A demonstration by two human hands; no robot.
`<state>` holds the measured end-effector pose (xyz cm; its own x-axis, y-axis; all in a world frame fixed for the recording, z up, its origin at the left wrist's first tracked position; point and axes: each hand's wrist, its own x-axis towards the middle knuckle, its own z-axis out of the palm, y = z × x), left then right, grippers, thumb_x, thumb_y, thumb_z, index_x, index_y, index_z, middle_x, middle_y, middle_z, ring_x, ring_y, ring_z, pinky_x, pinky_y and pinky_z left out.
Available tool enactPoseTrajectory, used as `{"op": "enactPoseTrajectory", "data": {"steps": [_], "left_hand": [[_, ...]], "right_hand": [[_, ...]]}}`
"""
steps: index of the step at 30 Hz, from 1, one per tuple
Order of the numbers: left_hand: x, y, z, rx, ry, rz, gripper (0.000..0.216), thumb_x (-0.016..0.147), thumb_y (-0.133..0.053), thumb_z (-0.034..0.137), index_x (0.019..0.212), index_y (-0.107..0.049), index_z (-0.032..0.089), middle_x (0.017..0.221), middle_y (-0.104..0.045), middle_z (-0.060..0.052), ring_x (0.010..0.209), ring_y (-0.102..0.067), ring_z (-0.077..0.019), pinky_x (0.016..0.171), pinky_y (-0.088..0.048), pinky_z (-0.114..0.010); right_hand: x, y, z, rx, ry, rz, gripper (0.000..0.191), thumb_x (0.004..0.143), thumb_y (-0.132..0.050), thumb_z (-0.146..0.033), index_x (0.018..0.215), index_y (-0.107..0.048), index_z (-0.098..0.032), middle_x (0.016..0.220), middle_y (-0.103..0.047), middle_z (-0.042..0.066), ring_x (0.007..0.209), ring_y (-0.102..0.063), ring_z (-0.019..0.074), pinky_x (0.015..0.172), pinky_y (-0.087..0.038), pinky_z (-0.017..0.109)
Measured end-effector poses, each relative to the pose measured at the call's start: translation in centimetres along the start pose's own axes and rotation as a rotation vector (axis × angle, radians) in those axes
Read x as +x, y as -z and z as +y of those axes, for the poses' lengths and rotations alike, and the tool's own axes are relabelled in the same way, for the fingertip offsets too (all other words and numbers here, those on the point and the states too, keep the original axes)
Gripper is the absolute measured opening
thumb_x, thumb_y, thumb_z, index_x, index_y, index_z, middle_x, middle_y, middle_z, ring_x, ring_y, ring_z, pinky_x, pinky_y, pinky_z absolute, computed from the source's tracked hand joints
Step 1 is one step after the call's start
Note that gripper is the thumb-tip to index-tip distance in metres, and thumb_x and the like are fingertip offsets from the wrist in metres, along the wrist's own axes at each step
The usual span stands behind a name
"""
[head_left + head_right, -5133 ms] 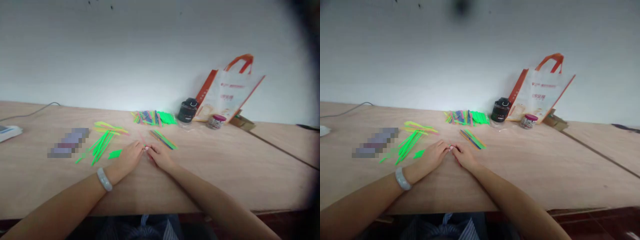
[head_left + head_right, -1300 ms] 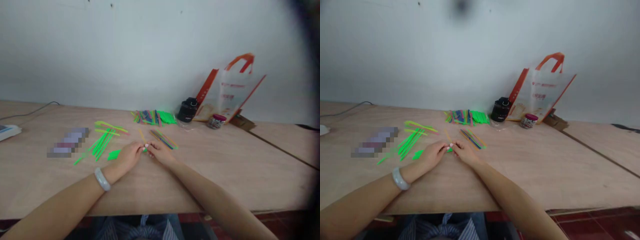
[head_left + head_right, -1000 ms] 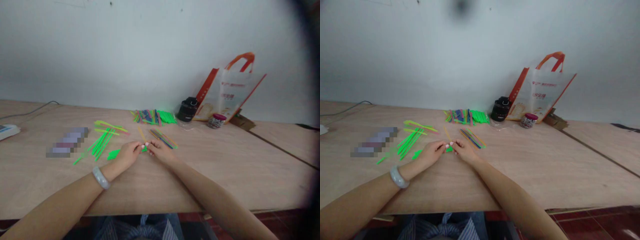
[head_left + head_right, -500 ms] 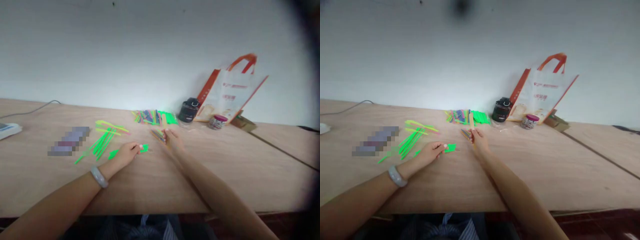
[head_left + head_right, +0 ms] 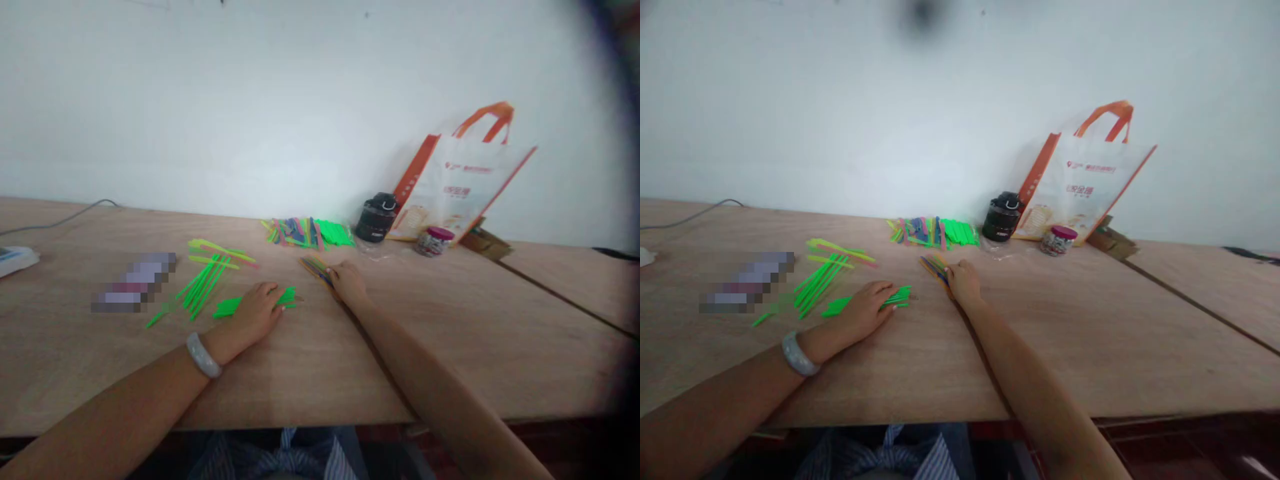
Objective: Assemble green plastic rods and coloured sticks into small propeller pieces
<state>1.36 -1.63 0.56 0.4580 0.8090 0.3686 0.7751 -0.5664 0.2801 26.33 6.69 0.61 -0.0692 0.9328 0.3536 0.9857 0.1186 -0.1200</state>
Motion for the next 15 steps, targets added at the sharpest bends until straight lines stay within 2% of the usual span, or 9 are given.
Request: {"op": "enactPoseTrajectory", "data": {"steps": [3,7,11,15], "left_hand": [[0.1,0.1,-0.4,0.006,0.002,-0.047,0.034,0.088,-0.049,0.020,0.120,-0.055,0.014,0.118,-0.059,-0.012,0.110,-0.053,-0.0231,0.100,-0.042,-0.039],[0.2,0.1,-0.5,0.022,-0.006,-0.045,0.028,0.089,-0.048,0.021,0.115,-0.057,0.014,0.114,-0.061,-0.011,0.107,-0.054,-0.0227,0.097,-0.043,-0.039],[0.3,0.3,-0.6,0.035,-0.035,0.018,0.026,0.089,-0.048,0.022,0.112,-0.058,0.014,0.111,-0.061,-0.010,0.105,-0.054,-0.0220,0.096,-0.044,-0.037],[0.7,2.0,-1.7,0.151,0.021,0.174,0.022,0.089,-0.045,0.021,0.107,-0.058,0.015,0.107,-0.061,-0.010,0.105,-0.054,-0.0229,0.094,-0.043,-0.038]], "right_hand": [[-0.1,0.0,0.0,-0.021,-0.001,0.009,0.035,0.093,-0.039,-0.029,0.097,-0.071,-0.015,0.093,-0.064,0.012,0.090,-0.055,0.0215,0.082,-0.039,0.032],[-0.4,-0.2,-0.5,-0.007,0.051,0.102,0.035,0.094,-0.038,-0.029,0.098,-0.070,-0.015,0.097,-0.063,0.012,0.095,-0.054,0.0214,0.086,-0.039,0.031],[-1.4,-0.1,-2.2,0.103,0.234,0.244,0.032,0.093,-0.040,-0.029,0.097,-0.069,-0.016,0.095,-0.063,0.011,0.092,-0.054,0.0211,0.084,-0.041,0.032],[-2.8,0.2,-4.1,0.214,0.442,0.284,0.028,0.092,-0.043,-0.028,0.095,-0.068,-0.018,0.090,-0.064,0.009,0.089,-0.056,0.0202,0.082,-0.044,0.032]]}}
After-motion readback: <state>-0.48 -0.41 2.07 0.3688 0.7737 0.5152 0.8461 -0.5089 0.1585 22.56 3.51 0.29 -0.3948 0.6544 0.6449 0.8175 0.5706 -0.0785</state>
